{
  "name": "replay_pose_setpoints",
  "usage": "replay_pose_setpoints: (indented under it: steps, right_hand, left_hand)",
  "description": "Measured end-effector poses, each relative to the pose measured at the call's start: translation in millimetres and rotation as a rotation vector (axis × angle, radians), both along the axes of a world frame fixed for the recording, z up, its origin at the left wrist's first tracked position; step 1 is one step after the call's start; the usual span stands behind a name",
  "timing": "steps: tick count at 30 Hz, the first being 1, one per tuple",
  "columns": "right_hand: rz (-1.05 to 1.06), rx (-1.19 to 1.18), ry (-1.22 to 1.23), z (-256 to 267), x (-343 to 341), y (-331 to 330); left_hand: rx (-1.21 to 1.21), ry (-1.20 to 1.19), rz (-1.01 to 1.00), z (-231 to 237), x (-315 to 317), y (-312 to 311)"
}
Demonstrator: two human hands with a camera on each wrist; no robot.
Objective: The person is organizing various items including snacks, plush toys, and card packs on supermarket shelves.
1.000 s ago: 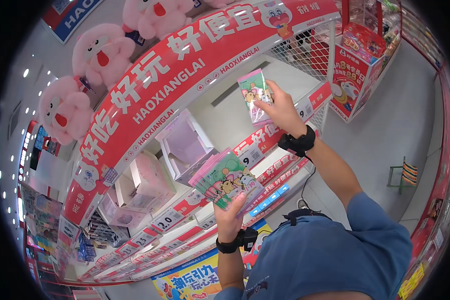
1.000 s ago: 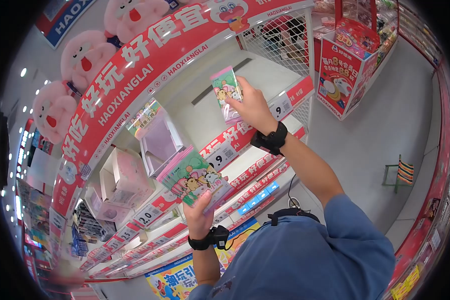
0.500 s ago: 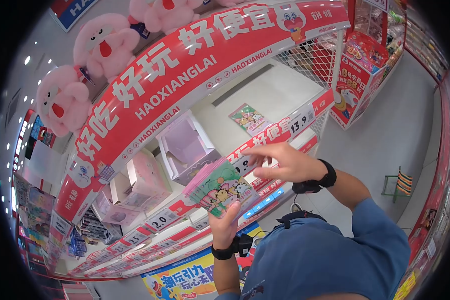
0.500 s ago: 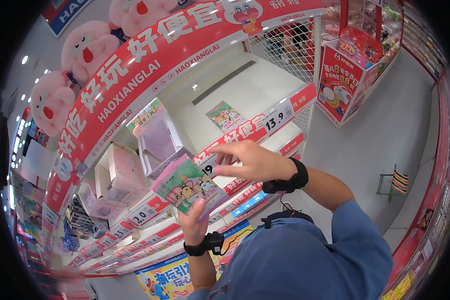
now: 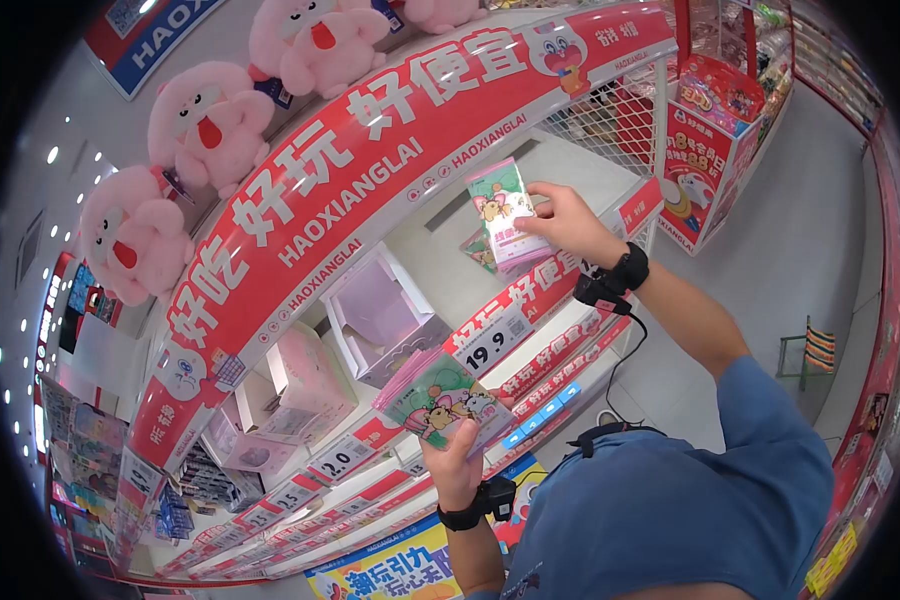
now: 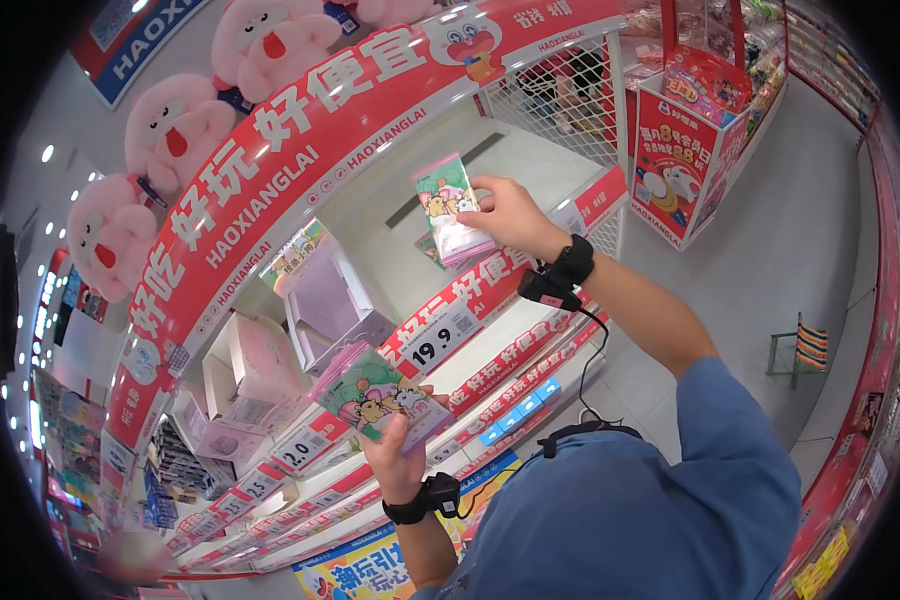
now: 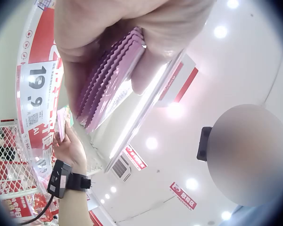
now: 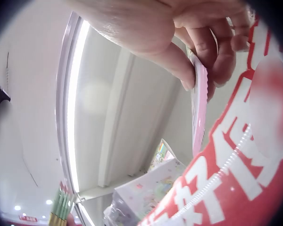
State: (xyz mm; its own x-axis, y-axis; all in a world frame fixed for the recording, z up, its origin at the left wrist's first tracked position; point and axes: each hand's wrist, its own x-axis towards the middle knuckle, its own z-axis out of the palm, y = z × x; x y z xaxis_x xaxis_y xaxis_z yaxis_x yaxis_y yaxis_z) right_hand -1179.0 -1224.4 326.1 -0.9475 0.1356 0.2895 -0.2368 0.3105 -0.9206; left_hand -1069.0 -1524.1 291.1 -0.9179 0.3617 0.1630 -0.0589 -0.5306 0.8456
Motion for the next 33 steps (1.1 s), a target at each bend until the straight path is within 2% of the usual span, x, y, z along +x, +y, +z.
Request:
replay_pose_setpoints:
  steps: [2, 5, 6, 9, 11, 13, 15, 16, 20, 23, 25, 27, 30, 33]
  right_hand:
    - [-0.209, 0.564, -0.035, -17, -13, -6]
    - [-0.308, 0.818, -0.023, -23, -13, -11]
    - [-0.333, 0.805, 0.009, -21, -9, -12]
    - [-0.363, 0.681, 0.443, -20, 4, -10]
    - [0.020, 0.251, 0.305, 3, 35, -27]
    - [0.326, 0.180, 0.060, 26, 78, -51]
    - [0.507, 0.233, 0.045, 27, 101, -69]
    - [0.521, 0.335, -0.019, 20, 105, -71]
    - [0.423, 0.155, -0.076, 1, 98, -61]
    - [0.274, -0.187, -0.005, -11, 86, -46]
    - [0.037, -0.399, 0.192, 3, 70, -35]
    - [-0.173, -0.228, 0.286, 13, 49, -8]
    - [-0.157, -0.136, 0.114, 1, 17, 9]
    - [-0.416, 0.702, 0.168, -31, 3, -1]
  left_hand:
    - [0.053, -0.024, 0.001, -7, -3, 2]
    - [0.077, -0.063, -0.013, -2, -2, 3]
    - [0.088, -0.085, -0.036, 1, -3, 1]
    - [0.121, -0.138, -0.011, -13, -4, -9]
    - [0.119, -0.137, 0.021, -18, -6, -6]
    - [0.063, -0.128, 0.023, -11, -5, 3]
    - [0.042, -0.109, 0.056, -7, -4, 19]
    - [0.032, -0.099, 0.049, -8, -6, 25]
    - [-0.007, -0.084, 0.019, -2, -11, 41]
    - [0.029, -0.185, 0.002, -6, -16, 41]
    - [0.046, -0.214, -0.006, -5, -21, 29]
    - [0.089, -0.184, -0.050, -6, -18, 33]
    - [-0.001, -0.141, -0.026, -3, -11, 33]
    - [-0.014, -0.099, 0.009, -1, -10, 36]
